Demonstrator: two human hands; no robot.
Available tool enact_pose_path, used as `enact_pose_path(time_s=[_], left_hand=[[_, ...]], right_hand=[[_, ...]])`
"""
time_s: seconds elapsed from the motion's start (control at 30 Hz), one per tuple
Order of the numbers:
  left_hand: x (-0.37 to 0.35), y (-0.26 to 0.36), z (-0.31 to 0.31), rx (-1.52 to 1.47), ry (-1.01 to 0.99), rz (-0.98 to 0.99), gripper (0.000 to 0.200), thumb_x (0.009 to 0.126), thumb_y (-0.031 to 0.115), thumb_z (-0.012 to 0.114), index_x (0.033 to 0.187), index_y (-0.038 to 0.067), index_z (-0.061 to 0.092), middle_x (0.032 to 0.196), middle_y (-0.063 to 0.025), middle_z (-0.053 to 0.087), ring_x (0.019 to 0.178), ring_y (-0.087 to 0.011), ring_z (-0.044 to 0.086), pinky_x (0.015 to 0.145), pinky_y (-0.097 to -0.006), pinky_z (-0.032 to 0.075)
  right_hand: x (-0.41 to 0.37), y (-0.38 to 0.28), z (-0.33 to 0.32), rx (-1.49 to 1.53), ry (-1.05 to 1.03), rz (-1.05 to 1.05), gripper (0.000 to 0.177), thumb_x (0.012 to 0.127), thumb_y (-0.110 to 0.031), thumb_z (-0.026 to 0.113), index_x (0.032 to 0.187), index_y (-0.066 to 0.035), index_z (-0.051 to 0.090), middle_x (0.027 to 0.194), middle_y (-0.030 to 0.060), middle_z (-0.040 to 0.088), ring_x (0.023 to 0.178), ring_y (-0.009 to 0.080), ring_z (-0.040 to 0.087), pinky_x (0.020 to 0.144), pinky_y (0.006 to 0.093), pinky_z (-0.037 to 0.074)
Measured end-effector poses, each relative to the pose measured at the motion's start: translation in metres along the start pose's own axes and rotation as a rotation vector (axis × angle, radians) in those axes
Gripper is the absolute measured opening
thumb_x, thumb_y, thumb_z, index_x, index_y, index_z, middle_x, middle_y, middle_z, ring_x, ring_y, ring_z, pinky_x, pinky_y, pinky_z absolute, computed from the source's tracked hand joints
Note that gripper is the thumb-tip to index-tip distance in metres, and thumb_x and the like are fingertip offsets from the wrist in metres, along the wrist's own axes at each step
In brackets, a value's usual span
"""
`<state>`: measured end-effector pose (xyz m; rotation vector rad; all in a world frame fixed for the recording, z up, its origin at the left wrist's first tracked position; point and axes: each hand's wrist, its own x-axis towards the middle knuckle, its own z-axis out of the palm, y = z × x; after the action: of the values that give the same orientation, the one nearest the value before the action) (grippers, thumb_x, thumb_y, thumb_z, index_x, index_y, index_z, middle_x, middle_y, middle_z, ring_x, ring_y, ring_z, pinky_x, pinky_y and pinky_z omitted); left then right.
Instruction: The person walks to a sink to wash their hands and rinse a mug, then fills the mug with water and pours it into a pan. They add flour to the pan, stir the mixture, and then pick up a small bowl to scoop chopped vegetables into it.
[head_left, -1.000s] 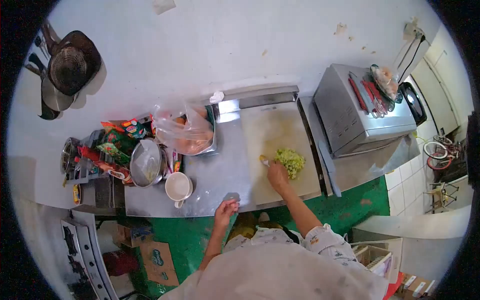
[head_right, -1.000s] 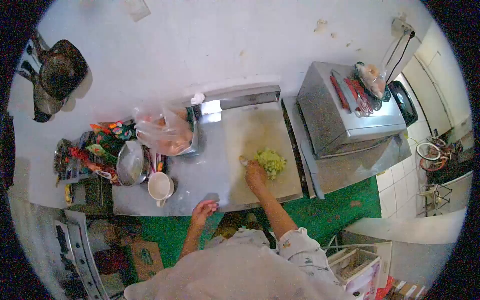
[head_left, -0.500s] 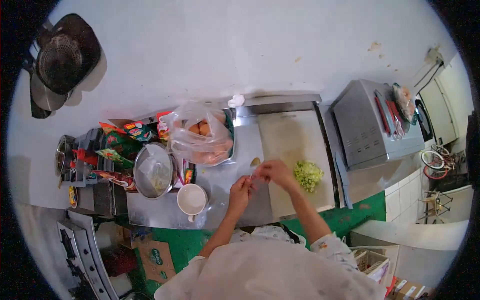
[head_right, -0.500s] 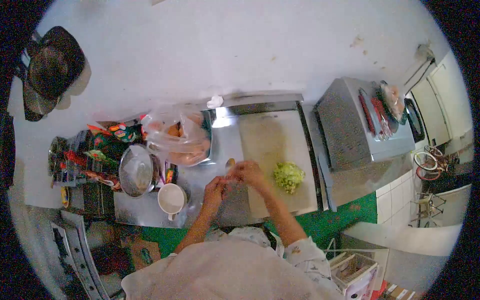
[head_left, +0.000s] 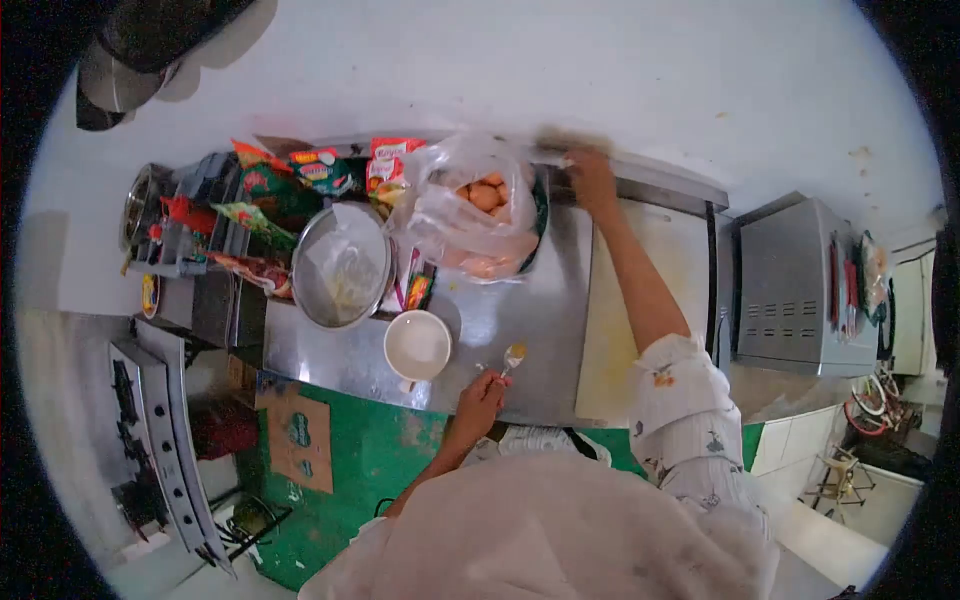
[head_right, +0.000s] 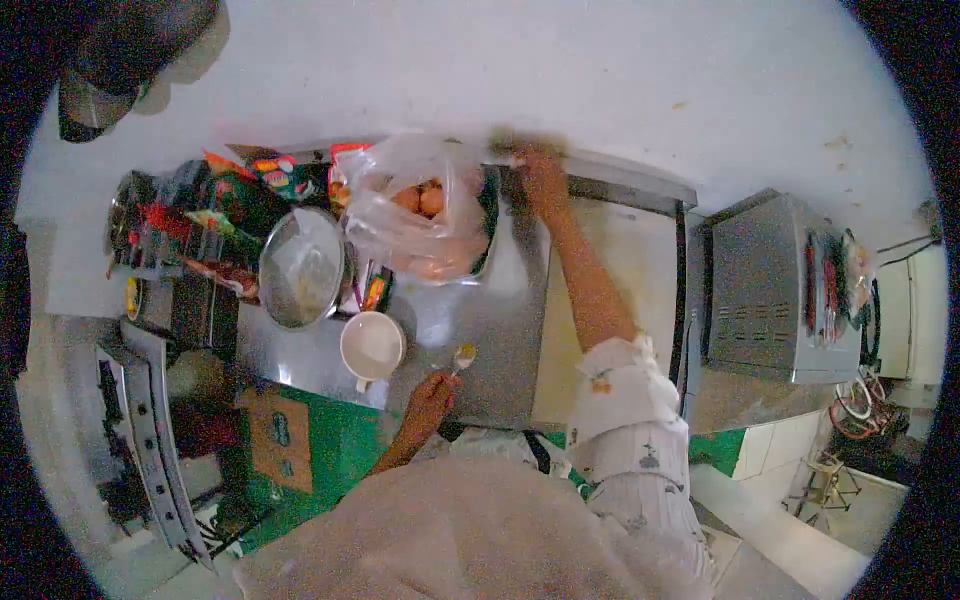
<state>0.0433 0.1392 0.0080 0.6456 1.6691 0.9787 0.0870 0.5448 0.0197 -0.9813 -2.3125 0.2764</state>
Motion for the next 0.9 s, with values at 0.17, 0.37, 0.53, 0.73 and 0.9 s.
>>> enact_pose_path(time_s=[0.17,0.37,0.53,0.73,0.9], left_hand=[[-0.032,-0.018,-0.006,-0.086,0.052,-0.117,0.021,0.090,0.019,0.042,0.090,0.003,0.055,0.060,0.0007,0.046,0.055,-0.0071,0.042,0.049,-0.0223,0.034],[-0.072,-0.051,-0.008,-0.290,0.214,-0.114,0.019,0.091,0.019,0.043,0.085,0.004,0.053,0.059,0.0012,0.044,0.051,-0.0055,0.039,0.046,-0.0208,0.032],[-0.099,-0.054,-0.004,-0.474,0.393,-0.048,0.020,0.092,0.021,0.042,0.086,0.005,0.052,0.059,0.0015,0.043,0.050,-0.0058,0.038,0.045,-0.0203,0.031],[-0.113,-0.057,-0.012,-0.386,0.577,0.021,0.020,0.092,0.023,0.043,0.084,0.006,0.051,0.066,-0.0012,0.049,0.057,-0.0081,0.044,0.051,-0.0223,0.036],[-0.119,-0.061,-0.031,-0.317,0.730,0.072,0.020,0.091,0.023,0.044,0.083,0.006,0.051,0.077,-0.0034,0.054,0.071,-0.0113,0.050,0.060,-0.0259,0.042]], right_hand=[[-0.076,-0.001,-0.021,0.190,-0.176,0.283,0.024,0.070,-0.009,0.060,0.093,-0.007,0.059,0.096,0.0160,0.058,0.099,0.0313,0.051,0.078,0.0386,0.045],[-0.136,-0.040,0.006,-0.086,-0.342,0.149,0.022,0.075,-0.010,0.053,0.095,-0.001,0.058,0.097,0.0221,0.056,0.091,0.0388,0.053,0.082,0.0425,0.043],[-0.257,-0.105,0.019,0.150,-0.543,0.141,0.020,0.078,-0.012,0.049,0.088,0.002,0.060,0.092,0.0201,0.057,0.093,0.0338,0.051,0.082,0.0420,0.042],[-0.131,-0.061,-0.003,-0.043,-0.294,0.183,0.022,0.079,-0.018,0.050,0.095,-0.006,0.058,0.095,0.0178,0.059,0.087,0.0336,0.056,0.074,0.0438,0.045],[-0.085,0.012,0.036,-0.192,-0.450,0.108,0.019,0.077,-0.016,0.051,0.091,-0.003,0.054,0.090,0.0193,0.054,0.083,0.0352,0.054,0.069,0.0444,0.044]])
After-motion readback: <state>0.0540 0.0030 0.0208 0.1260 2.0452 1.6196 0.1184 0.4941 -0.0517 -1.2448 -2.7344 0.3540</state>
